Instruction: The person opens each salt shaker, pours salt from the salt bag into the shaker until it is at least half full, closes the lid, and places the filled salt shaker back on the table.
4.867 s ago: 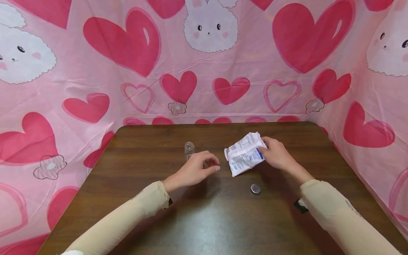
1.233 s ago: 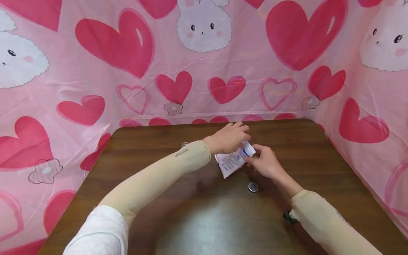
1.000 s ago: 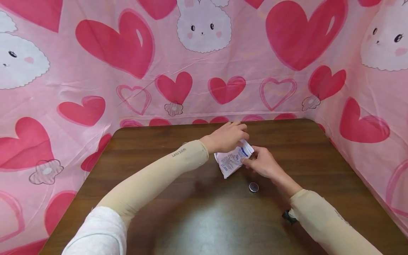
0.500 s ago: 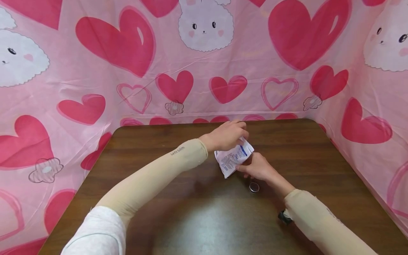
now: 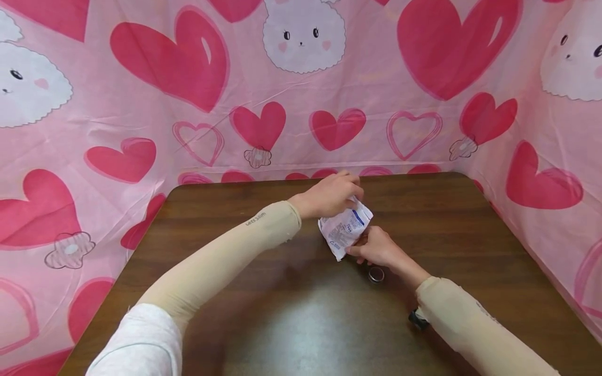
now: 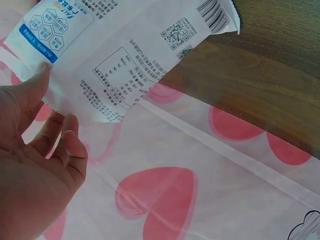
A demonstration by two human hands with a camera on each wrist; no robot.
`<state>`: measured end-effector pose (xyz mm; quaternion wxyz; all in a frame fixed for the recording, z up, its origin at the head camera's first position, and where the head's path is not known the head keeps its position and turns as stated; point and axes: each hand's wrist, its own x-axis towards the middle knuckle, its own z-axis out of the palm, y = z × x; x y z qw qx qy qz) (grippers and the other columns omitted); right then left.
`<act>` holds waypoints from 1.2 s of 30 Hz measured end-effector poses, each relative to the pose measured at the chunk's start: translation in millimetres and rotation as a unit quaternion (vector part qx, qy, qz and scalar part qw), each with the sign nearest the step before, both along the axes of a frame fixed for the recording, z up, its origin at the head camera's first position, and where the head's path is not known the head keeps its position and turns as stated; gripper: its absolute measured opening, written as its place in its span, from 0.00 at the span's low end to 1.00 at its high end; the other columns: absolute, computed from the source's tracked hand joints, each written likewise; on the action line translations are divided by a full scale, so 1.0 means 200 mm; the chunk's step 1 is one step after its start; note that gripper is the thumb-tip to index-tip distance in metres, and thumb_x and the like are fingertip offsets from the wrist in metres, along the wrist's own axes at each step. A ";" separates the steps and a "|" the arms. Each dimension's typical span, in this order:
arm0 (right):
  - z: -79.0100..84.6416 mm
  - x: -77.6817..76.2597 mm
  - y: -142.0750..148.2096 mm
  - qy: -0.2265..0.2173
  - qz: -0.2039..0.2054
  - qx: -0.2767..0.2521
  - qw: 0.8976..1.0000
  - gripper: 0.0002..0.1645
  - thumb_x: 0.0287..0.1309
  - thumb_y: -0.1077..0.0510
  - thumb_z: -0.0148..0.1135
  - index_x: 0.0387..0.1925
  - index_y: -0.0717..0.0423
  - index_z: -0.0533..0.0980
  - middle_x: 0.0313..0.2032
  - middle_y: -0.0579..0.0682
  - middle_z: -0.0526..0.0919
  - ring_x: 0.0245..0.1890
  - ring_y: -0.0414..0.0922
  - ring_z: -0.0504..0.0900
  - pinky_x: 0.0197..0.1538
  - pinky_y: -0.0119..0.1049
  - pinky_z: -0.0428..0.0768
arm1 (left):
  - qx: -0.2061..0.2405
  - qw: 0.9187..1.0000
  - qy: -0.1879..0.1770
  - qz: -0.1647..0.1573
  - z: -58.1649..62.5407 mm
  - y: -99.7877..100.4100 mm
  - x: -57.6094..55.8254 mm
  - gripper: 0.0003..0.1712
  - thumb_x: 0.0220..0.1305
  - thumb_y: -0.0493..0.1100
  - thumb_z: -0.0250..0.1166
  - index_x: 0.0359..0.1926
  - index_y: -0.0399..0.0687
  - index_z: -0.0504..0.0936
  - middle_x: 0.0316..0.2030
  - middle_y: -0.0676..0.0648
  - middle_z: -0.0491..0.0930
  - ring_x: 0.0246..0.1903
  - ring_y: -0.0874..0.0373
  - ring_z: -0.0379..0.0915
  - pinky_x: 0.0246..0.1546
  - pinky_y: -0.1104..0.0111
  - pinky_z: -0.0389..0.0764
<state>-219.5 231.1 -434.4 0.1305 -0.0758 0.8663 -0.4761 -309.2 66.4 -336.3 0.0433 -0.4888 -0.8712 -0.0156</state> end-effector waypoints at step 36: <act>0.03 0.02 0.09 0.007 -0.054 0.029 0.998 0.24 0.60 0.63 0.76 0.52 0.72 0.77 0.30 0.52 0.84 0.27 0.47 0.79 0.27 0.40 0.79 | 0.061 0.996 -0.011 0.057 0.14 -0.10 0.02 0.07 0.74 0.52 0.68 0.43 0.60 0.90 0.47 0.59 0.81 0.53 0.58 0.67 0.53 0.63 0.66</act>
